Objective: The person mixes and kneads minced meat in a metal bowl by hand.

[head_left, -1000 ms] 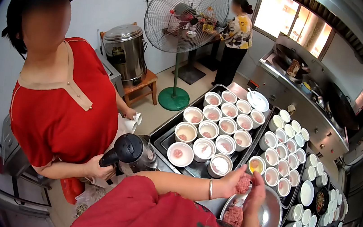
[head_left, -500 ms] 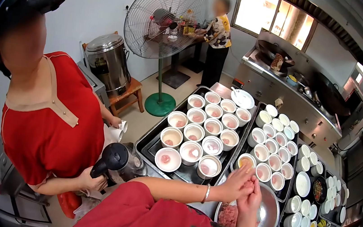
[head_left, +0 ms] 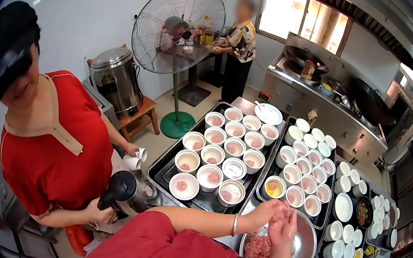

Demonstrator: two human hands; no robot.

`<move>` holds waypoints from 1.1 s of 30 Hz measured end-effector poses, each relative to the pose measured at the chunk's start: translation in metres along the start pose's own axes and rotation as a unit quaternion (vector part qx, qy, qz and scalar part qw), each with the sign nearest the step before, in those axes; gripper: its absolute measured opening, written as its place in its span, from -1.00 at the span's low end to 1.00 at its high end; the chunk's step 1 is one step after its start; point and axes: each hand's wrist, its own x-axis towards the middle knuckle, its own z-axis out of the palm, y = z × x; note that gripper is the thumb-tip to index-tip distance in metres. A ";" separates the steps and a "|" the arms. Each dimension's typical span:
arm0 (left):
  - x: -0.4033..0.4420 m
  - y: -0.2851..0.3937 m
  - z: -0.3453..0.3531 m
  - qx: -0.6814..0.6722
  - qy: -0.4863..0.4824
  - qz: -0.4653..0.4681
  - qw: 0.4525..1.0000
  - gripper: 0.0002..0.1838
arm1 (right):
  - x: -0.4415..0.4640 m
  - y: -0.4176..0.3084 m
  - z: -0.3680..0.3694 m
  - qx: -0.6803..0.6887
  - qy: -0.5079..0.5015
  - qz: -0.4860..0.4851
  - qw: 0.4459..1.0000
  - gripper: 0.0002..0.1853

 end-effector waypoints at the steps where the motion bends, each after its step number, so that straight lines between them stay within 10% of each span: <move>1: 0.000 0.006 0.008 0.188 -0.015 0.073 0.979 -0.80 | 0.002 0.003 -0.013 0.233 -0.068 0.108 0.964 -0.56; 2: 0.001 0.018 0.008 0.517 -0.096 0.079 0.847 -0.73 | -0.013 0.000 0.034 0.100 -0.009 0.100 0.990 -0.58; 3: 0.003 0.020 0.007 0.518 -0.102 0.078 0.846 -0.73 | -0.012 -0.001 0.036 0.103 -0.008 0.095 0.990 -0.58; 7: 0.007 0.015 0.002 0.346 -0.077 0.100 0.930 -0.53 | -0.010 -0.001 0.046 0.164 0.082 0.027 0.983 -0.65; 11: 0.006 0.038 0.001 0.119 -0.032 -0.056 0.991 -0.49 | -0.008 0.000 0.054 -0.187 0.074 -0.128 0.971 -0.77; 13: 0.013 0.033 -0.015 -0.353 -0.068 -0.252 0.898 -0.51 | -0.010 0.003 0.072 -0.717 0.019 -0.311 0.624 -0.78; 17: 0.017 0.027 -0.030 -0.383 0.026 -0.298 0.874 -0.51 | -0.007 0.007 0.064 -0.794 -0.049 -0.253 0.551 -0.71; 18: 0.018 0.027 -0.030 -0.386 0.024 -0.304 0.871 -0.51 | -0.009 0.011 0.060 -0.682 0.001 -0.221 0.697 -0.64; 19: 0.019 0.029 -0.029 -0.331 0.009 -0.272 0.904 -0.50 | -0.009 0.011 0.063 -0.683 0.007 -0.220 0.696 -0.64; 21: 0.021 0.034 -0.029 -0.216 -0.022 -0.205 0.954 -0.46 | -0.010 0.011 0.072 -0.193 0.197 -0.206 0.939 -0.57; 24: 0.023 0.039 -0.025 0.063 -0.234 -0.167 0.956 -0.55 | -0.010 0.020 0.074 0.021 0.163 -0.089 0.982 -0.58; 27: 0.020 0.030 -0.019 0.187 -0.086 0.028 0.978 -0.54 | -0.012 0.019 0.084 0.108 0.253 -0.039 0.960 -0.67; 29: 0.023 0.029 -0.020 0.228 -0.033 0.097 0.968 -0.53 | -0.022 0.012 0.023 -0.078 0.054 -0.029 0.995 -0.71; 31: 0.025 0.027 -0.030 -0.182 0.051 -0.359 0.914 -0.48 | -0.017 0.015 0.037 -0.234 0.186 -0.077 0.951 -0.78; 33: 0.024 0.025 -0.035 -0.242 0.038 -0.425 0.872 -0.43 | -0.016 0.016 0.074 -0.658 0.135 -0.217 0.709 -0.80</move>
